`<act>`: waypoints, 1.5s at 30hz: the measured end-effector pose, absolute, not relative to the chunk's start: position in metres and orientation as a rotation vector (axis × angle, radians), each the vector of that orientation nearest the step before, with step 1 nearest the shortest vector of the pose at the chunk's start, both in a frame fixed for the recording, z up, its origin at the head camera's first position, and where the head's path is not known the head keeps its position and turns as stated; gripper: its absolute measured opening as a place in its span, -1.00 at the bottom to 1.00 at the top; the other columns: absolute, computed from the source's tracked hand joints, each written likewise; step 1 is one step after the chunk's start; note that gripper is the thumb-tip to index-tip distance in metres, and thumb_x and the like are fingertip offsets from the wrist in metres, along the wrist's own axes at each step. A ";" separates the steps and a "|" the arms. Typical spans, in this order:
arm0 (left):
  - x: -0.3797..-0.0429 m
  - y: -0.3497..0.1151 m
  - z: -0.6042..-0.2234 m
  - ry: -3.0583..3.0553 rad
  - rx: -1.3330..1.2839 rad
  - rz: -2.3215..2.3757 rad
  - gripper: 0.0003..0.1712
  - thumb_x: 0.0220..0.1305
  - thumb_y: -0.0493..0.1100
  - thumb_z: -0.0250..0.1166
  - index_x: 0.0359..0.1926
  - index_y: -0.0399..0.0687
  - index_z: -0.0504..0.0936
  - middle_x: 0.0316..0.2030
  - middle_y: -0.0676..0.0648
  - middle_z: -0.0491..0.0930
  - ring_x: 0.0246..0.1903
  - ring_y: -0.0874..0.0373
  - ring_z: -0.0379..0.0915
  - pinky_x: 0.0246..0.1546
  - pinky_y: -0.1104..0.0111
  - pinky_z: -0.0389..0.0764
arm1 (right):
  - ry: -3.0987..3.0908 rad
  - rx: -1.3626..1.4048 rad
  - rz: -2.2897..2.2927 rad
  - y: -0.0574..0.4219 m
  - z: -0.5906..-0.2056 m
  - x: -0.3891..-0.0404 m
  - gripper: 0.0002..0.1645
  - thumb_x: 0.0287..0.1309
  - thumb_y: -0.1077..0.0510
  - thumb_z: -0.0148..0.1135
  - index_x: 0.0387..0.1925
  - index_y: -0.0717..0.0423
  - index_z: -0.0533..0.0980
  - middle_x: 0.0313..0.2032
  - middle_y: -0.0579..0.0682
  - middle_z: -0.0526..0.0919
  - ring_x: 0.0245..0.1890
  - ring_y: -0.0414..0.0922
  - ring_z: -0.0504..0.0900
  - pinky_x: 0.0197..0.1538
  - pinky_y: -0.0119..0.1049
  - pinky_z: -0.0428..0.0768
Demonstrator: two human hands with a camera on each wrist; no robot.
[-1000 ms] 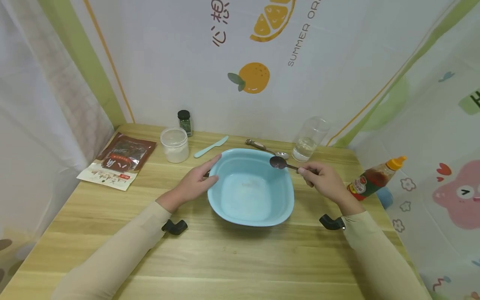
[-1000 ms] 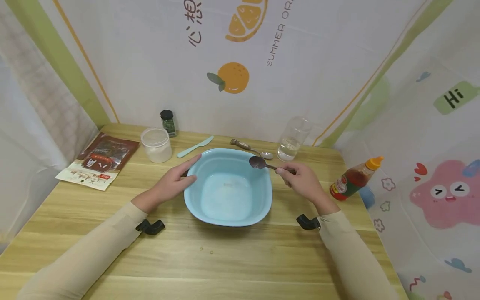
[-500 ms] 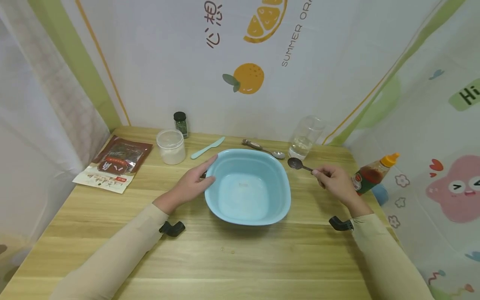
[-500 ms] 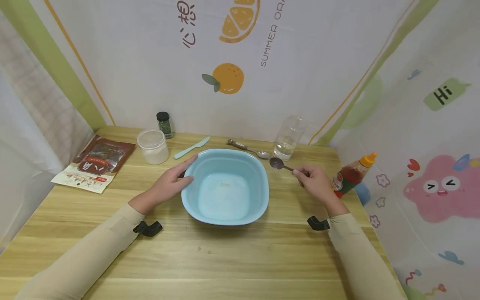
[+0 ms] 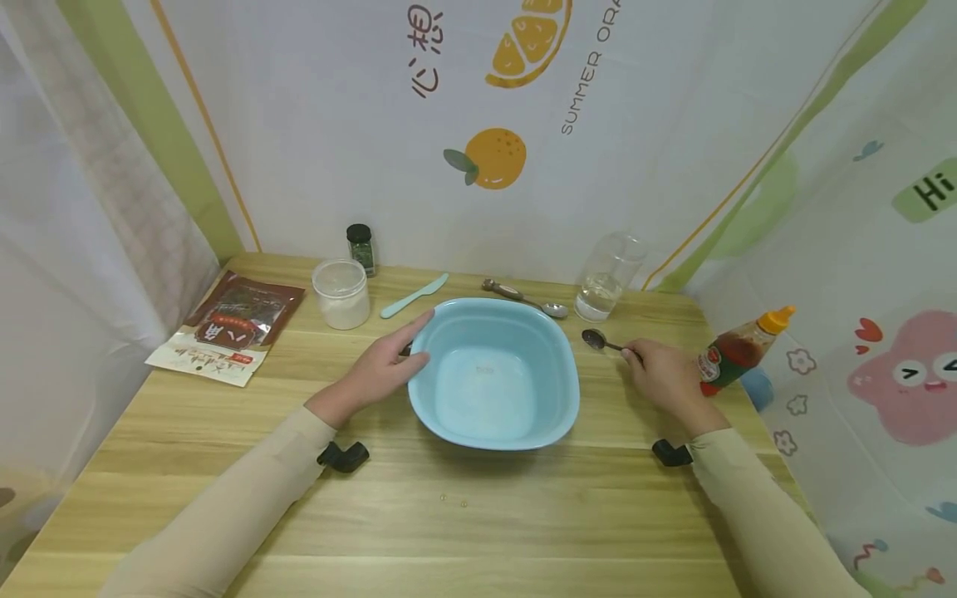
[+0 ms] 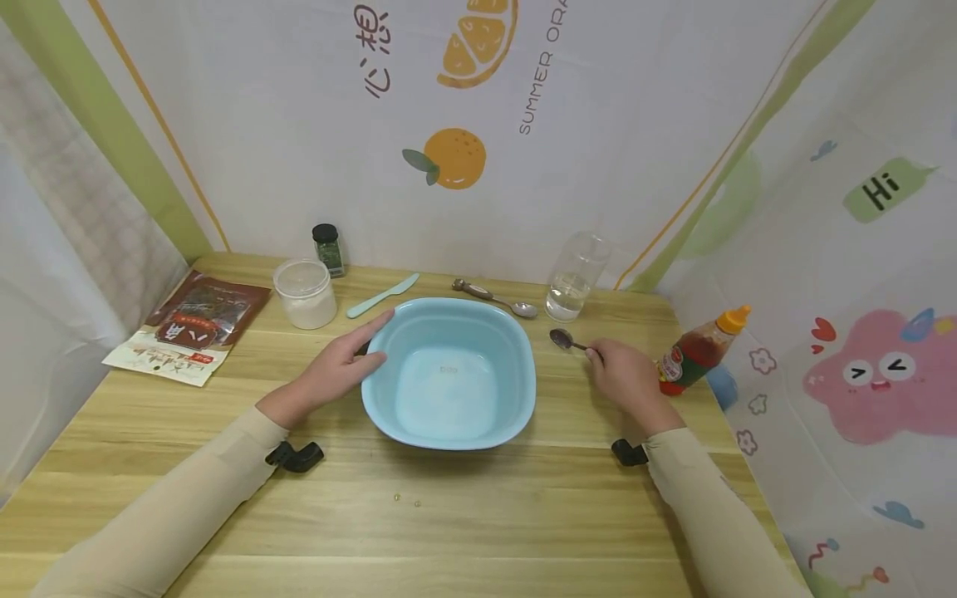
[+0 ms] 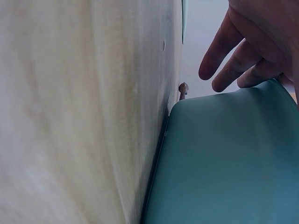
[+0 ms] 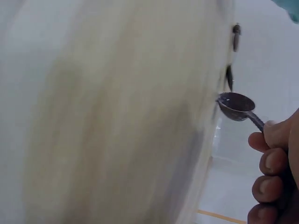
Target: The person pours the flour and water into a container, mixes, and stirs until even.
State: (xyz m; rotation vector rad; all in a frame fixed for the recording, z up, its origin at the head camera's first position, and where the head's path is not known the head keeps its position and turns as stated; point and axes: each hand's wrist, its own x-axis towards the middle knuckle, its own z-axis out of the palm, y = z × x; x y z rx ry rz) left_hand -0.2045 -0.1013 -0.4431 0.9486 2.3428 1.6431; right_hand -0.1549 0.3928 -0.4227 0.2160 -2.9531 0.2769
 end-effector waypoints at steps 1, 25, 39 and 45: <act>-0.205 -0.101 -0.443 2.342 0.948 1.644 -0.19 0.67 -0.18 0.16 0.78 -0.19 0.12 0.64 -0.34 0.29 0.32 -0.29 0.63 0.04 0.25 0.86 | -2.952 0.246 0.226 0.392 -0.423 -0.155 -0.67 0.68 0.11 0.20 0.07 0.29 0.74 -0.07 0.26 0.84 -0.09 0.28 0.82 -0.04 0.31 0.78; -0.206 -0.104 -0.443 2.375 0.946 1.603 -0.21 0.73 -0.09 0.18 0.79 -0.11 0.14 0.63 -0.30 0.34 0.35 -0.26 0.61 0.16 0.10 0.83 | -3.112 0.363 0.077 0.375 -0.436 -0.151 -0.76 0.57 0.14 0.28 0.03 0.25 0.69 -0.31 0.05 0.67 -0.33 0.08 0.72 -0.31 0.14 0.75; -0.208 -0.105 -0.441 2.443 0.951 1.575 -0.28 0.78 -0.04 0.10 0.76 -0.15 0.20 0.67 -0.20 0.31 0.43 -0.20 0.55 0.47 -0.11 0.60 | -3.109 0.331 0.157 0.375 -0.437 -0.146 -0.75 0.55 0.17 0.33 0.08 0.26 0.70 -0.20 0.11 0.74 -0.22 0.11 0.76 -0.20 0.16 0.80; -0.209 -0.107 -0.438 2.439 0.937 1.612 -0.30 0.80 -0.04 0.05 0.77 -0.13 0.20 0.67 -0.20 0.31 0.58 -0.13 0.37 0.62 -0.07 0.39 | -3.095 0.349 0.155 0.376 -0.440 -0.147 -0.75 0.54 0.16 0.35 0.07 0.26 0.70 -0.22 0.10 0.73 -0.27 0.08 0.75 -0.25 0.13 0.78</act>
